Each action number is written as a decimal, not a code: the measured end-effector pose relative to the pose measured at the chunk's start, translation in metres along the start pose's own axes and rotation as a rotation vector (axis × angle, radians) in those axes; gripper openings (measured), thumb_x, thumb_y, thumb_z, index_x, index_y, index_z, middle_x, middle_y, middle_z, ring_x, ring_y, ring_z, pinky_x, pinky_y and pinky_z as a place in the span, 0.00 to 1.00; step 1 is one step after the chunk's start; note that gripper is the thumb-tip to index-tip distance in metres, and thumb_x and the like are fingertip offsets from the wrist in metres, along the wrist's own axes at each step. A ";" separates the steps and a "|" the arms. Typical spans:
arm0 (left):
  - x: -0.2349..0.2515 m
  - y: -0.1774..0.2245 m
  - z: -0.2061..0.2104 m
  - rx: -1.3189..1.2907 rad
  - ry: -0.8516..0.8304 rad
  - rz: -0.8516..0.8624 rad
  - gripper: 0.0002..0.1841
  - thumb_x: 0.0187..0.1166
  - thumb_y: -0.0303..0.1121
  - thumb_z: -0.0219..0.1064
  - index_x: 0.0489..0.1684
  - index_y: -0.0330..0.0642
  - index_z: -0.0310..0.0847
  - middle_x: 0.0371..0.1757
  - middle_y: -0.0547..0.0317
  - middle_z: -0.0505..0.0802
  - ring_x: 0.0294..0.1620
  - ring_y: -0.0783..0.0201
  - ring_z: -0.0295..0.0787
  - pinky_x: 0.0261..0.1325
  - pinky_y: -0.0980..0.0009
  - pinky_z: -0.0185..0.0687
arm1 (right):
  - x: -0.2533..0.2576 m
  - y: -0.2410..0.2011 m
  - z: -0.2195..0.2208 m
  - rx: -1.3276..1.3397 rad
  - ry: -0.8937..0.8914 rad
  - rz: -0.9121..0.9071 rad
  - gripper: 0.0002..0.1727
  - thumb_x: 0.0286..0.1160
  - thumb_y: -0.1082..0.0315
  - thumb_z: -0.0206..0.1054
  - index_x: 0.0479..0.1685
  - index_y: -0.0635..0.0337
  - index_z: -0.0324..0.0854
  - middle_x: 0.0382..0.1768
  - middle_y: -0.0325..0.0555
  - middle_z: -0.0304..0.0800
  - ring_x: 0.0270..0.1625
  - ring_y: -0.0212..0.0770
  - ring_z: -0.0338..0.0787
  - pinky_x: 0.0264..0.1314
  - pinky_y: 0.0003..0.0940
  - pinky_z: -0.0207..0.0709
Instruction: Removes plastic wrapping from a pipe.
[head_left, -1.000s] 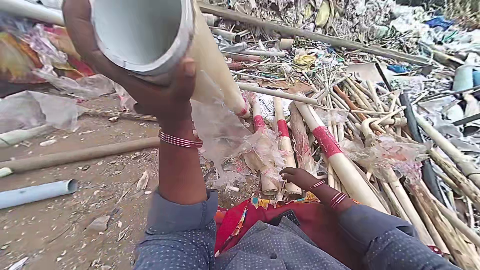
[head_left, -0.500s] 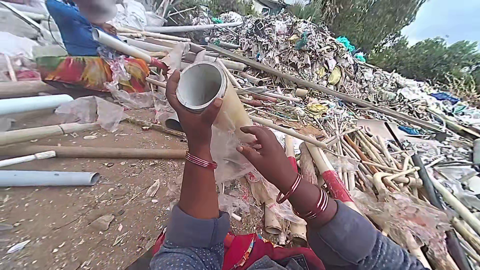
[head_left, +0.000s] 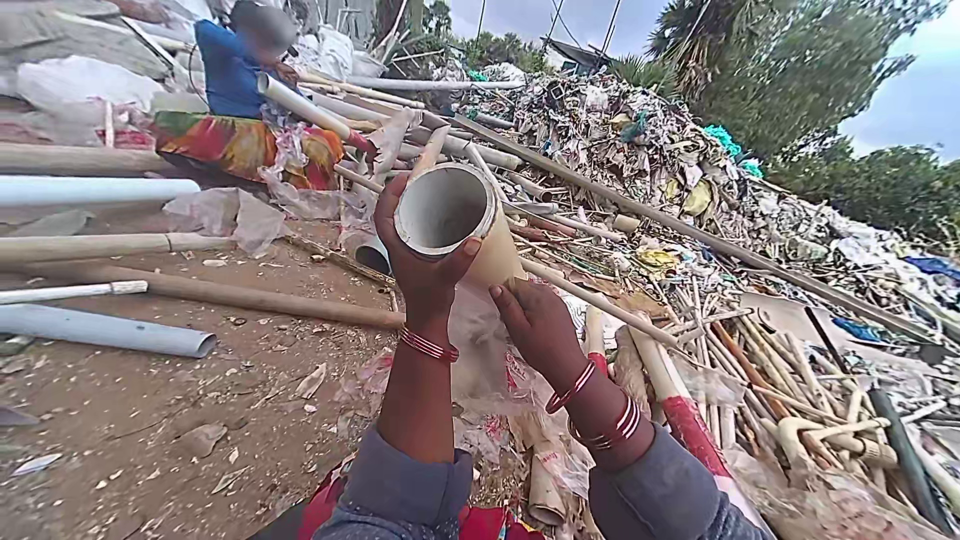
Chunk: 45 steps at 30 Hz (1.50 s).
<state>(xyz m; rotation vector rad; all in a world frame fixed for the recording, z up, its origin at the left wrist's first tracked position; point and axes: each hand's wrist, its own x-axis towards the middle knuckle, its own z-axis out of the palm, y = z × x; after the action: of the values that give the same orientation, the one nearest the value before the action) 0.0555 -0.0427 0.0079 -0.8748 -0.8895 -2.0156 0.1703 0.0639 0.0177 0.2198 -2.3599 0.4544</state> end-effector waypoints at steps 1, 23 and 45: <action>0.003 -0.002 -0.001 0.010 -0.001 0.022 0.61 0.55 0.59 0.84 0.81 0.25 0.51 0.77 0.55 0.74 0.76 0.73 0.74 0.79 0.74 0.73 | -0.002 0.006 -0.001 0.022 -0.003 -0.004 0.24 0.88 0.60 0.52 0.20 0.61 0.78 0.17 0.41 0.74 0.27 0.38 0.79 0.43 0.41 0.71; -0.022 0.013 0.034 -0.060 -0.109 0.128 0.60 0.53 0.60 0.86 0.82 0.35 0.53 0.76 0.66 0.74 0.77 0.74 0.73 0.82 0.70 0.72 | -0.104 0.113 -0.040 0.506 0.373 0.374 0.10 0.87 0.65 0.53 0.44 0.57 0.78 0.33 0.19 0.82 0.37 0.13 0.82 0.49 0.16 0.79; -0.030 0.009 0.046 -0.062 0.023 0.235 0.55 0.56 0.58 0.85 0.77 0.28 0.57 0.73 0.63 0.76 0.74 0.77 0.73 0.80 0.75 0.71 | -0.026 0.039 0.042 0.314 -0.290 0.810 0.24 0.97 0.57 0.46 0.45 0.66 0.83 0.36 0.44 0.87 0.41 0.35 0.85 0.51 0.37 0.76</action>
<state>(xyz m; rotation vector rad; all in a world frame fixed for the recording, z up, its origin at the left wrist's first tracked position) 0.0902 0.0008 0.0101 -0.9424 -0.6810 -1.8535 0.1521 0.0851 -0.0391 -0.5950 -2.5748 1.2449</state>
